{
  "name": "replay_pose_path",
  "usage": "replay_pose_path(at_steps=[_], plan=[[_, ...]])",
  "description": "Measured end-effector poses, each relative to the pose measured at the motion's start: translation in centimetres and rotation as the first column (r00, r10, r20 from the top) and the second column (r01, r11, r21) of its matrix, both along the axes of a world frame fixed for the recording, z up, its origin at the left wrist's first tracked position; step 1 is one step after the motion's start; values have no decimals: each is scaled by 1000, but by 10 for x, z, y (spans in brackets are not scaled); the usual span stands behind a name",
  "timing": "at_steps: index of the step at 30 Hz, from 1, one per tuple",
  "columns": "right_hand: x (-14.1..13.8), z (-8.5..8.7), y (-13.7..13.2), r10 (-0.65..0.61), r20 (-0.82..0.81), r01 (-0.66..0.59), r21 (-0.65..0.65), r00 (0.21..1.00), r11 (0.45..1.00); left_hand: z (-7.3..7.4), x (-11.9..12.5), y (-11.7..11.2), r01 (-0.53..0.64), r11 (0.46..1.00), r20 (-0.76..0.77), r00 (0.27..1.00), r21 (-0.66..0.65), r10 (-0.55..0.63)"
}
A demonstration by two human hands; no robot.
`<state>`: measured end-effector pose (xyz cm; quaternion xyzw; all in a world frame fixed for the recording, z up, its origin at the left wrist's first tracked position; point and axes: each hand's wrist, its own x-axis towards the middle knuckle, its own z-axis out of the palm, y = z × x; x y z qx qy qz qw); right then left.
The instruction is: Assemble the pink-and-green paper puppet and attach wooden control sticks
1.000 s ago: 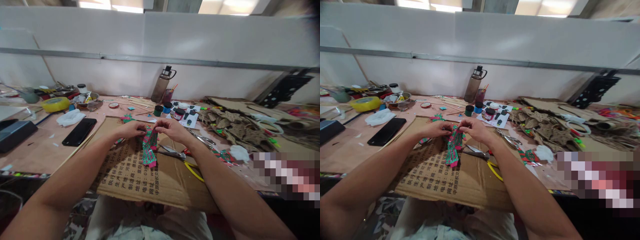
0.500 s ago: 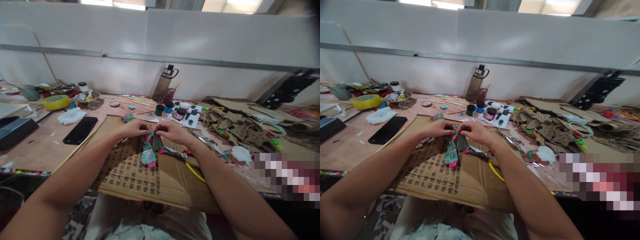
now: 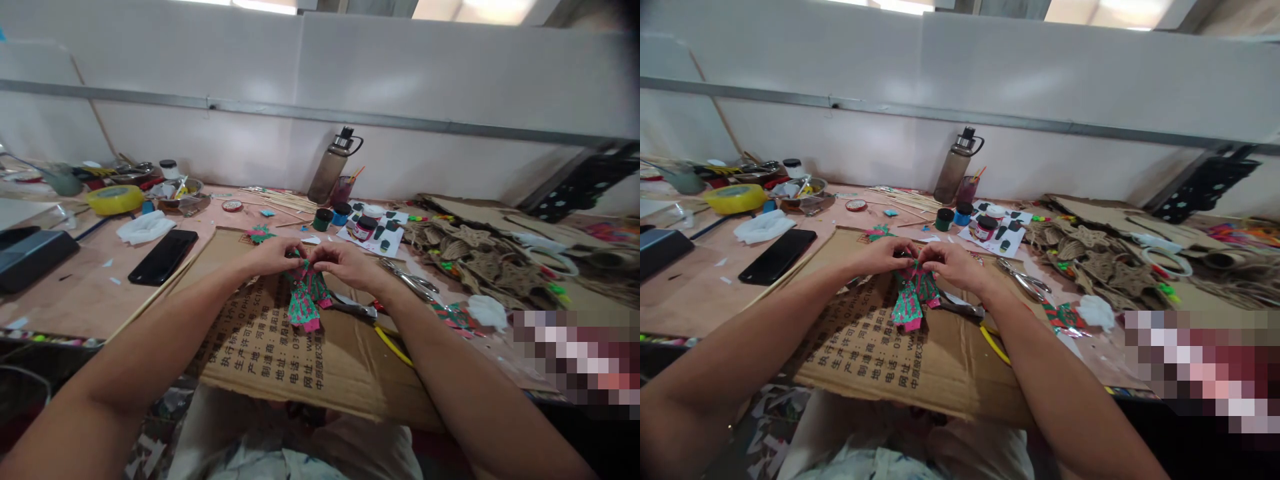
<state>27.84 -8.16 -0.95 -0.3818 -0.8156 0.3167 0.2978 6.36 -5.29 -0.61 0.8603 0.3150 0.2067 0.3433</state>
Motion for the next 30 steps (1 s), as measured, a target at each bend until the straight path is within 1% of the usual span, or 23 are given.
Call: replay_pose_path(at_steps=[5,8,11,13,16,21,26,30], plan=[[-3,1,-2,-6,7,6,30,1000,1000,-10,2,3,25,1000,69,997,-17,-24],[-6,1,-4,-53,54,49,72,997,996,-16,3,5,3,1000,99,995,-23,0],[-8,3,-7,-96,103,83,122,990,989,-20,4,7,-30,1000,116,993,3,29],[-10,6,-8,-115,119,99,136,986,986,-21,4,8,-41,999,140,989,-1,41],[-11,9,-9,-124,109,110,130,986,985,-21,4,9,-28,999,182,983,-43,36],[-10,8,-9,-121,64,112,122,991,986,-20,4,9,-46,999,183,982,-27,50],[-10,3,-7,-140,31,135,130,990,982,-23,4,10,5,994,198,980,-106,17],[-11,1,-6,-155,-3,154,116,988,981,-22,3,10,28,987,201,980,-156,4]])
